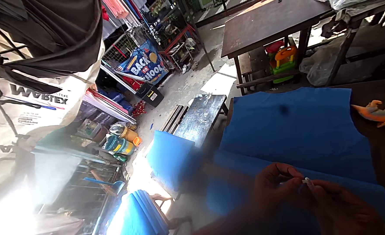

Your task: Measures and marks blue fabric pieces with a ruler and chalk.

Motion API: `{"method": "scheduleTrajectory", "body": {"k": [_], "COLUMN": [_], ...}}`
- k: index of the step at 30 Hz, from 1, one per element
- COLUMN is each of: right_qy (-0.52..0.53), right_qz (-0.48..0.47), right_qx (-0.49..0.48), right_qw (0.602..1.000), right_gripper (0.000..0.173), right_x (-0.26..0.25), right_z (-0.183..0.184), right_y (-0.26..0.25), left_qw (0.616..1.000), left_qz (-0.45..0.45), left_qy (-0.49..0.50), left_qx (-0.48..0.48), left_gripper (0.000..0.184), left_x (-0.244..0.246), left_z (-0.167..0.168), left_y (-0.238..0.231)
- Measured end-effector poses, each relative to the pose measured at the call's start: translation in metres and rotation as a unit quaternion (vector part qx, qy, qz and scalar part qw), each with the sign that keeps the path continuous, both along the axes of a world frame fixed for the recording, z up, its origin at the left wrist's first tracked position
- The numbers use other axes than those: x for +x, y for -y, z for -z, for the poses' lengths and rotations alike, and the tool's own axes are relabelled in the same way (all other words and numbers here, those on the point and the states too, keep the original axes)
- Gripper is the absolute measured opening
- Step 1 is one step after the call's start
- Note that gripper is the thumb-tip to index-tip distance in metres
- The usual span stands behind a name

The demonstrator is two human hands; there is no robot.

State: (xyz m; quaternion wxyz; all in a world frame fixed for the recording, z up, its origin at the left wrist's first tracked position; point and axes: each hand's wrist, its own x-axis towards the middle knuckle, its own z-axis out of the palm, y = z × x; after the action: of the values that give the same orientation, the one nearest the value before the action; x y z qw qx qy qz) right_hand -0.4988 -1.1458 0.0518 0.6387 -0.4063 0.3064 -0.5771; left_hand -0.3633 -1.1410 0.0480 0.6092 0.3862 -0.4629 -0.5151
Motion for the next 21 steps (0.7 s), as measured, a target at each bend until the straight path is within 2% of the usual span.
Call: {"method": "scheduleTrajectory", "body": {"k": [4, 7, 9, 13, 18, 21], "right_qy": [-0.016, -0.013, -0.009, -0.006, 0.001, -0.037], "right_qz": [0.024, 0.024, 0.012, -0.007, -0.035, -0.023], "right_qx": [-0.02, -0.043, -0.045, -0.041, -0.034, -0.106], "right_qw": [0.999, 0.999, 0.999, 0.999, 0.999, 0.993], "right_gripper": [0.032, 0.028, 0.027, 0.028, 0.033, 0.016], "right_x": [0.002, 0.004, 0.004, 0.003, 0.003, 0.004], "right_z": [-0.002, -0.002, 0.002, 0.007, 0.008, 0.014], "right_y": [-0.006, -0.011, -0.013, -0.018, -0.017, -0.015], "left_qw": [0.996, 0.996, 0.995, 0.994, 0.986, 0.989], "left_qz": [0.045, 0.004, -0.016, 0.02, 0.035, -0.009], "left_qy": [-0.032, -0.025, -0.006, 0.002, 0.075, 0.073], "left_qx": [-0.068, -0.091, -0.101, -0.11, -0.143, -0.126], "left_gripper": [0.025, 0.01, 0.008, 0.008, 0.007, 0.009], "left_x": [0.002, -0.001, 0.0, 0.007, 0.015, 0.009], "left_z": [0.006, 0.0, 0.0, -0.001, -0.008, -0.007], "left_y": [-0.002, -0.005, -0.006, -0.008, -0.01, -0.013]}}
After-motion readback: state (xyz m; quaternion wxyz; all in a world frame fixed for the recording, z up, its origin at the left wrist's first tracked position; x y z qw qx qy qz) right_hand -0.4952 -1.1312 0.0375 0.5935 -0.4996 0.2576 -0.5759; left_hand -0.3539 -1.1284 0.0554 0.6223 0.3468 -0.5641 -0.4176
